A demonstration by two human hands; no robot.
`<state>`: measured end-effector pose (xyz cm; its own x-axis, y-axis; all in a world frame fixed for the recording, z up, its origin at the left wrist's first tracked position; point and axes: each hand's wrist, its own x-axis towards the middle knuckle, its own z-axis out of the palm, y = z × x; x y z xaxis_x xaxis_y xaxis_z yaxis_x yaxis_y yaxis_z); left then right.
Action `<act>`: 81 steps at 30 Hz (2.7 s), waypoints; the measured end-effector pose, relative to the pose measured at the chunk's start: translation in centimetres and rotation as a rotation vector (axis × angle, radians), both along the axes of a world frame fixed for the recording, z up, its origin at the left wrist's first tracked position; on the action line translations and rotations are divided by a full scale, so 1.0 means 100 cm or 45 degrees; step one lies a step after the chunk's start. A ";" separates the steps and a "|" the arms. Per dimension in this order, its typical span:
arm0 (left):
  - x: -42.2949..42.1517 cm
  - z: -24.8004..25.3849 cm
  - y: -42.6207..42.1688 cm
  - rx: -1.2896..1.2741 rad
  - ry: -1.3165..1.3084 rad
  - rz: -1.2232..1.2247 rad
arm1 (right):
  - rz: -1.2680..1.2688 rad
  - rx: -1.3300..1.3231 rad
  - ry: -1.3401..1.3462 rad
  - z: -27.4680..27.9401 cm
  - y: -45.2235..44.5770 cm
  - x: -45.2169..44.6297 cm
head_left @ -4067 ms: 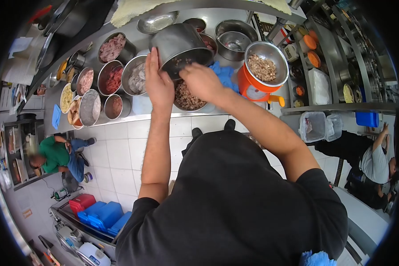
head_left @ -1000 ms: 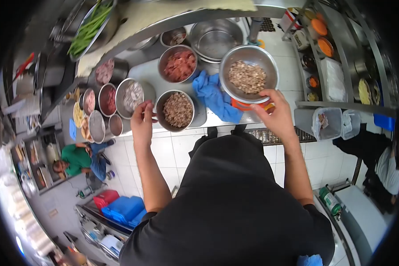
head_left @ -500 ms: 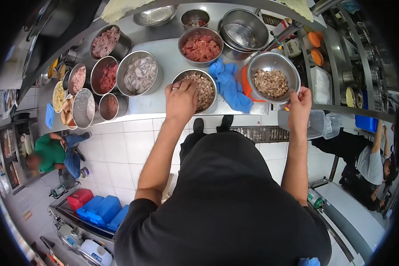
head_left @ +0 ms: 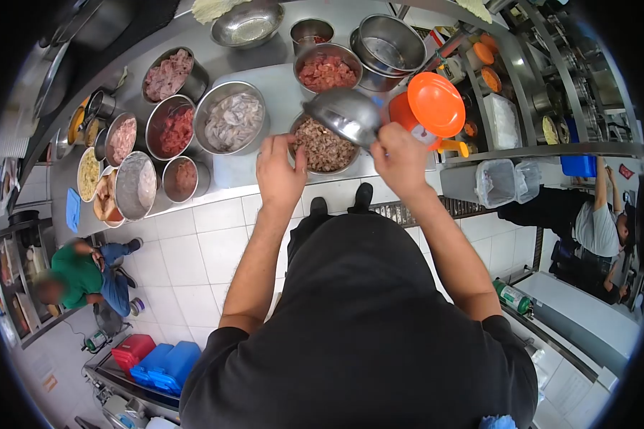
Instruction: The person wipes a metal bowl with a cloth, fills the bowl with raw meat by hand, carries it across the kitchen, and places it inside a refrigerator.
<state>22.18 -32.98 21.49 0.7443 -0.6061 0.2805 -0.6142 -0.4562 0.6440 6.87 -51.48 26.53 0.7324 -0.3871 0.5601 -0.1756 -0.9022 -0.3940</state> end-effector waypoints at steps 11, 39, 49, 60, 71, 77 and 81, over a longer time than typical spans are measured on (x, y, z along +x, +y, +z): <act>-0.003 -0.055 0.001 -0.451 1.105 0.161 | 0.133 -0.407 -0.177 0.015 0.009 0.016; -0.081 0.004 0.021 -0.830 1.377 0.338 | -0.090 2.225 -0.940 -0.010 -0.128 0.052; -0.191 0.057 -0.024 -0.948 1.294 0.297 | 0.788 2.627 -0.235 -0.056 -0.179 -0.011; -0.271 0.106 -0.207 -0.709 1.465 -0.111 | 0.017 2.570 -0.460 -0.102 -0.259 -0.392; -0.317 0.050 -0.489 -0.643 1.773 -0.249 | -1.442 2.290 -1.451 -0.253 -0.200 -0.661; -0.327 0.011 -0.697 -0.738 1.752 -0.538 | -1.841 2.238 -1.460 -0.274 -0.137 -0.685; -0.353 -0.008 -0.833 -0.695 1.790 -0.549 | -1.930 2.166 -0.671 -0.263 -0.139 -0.647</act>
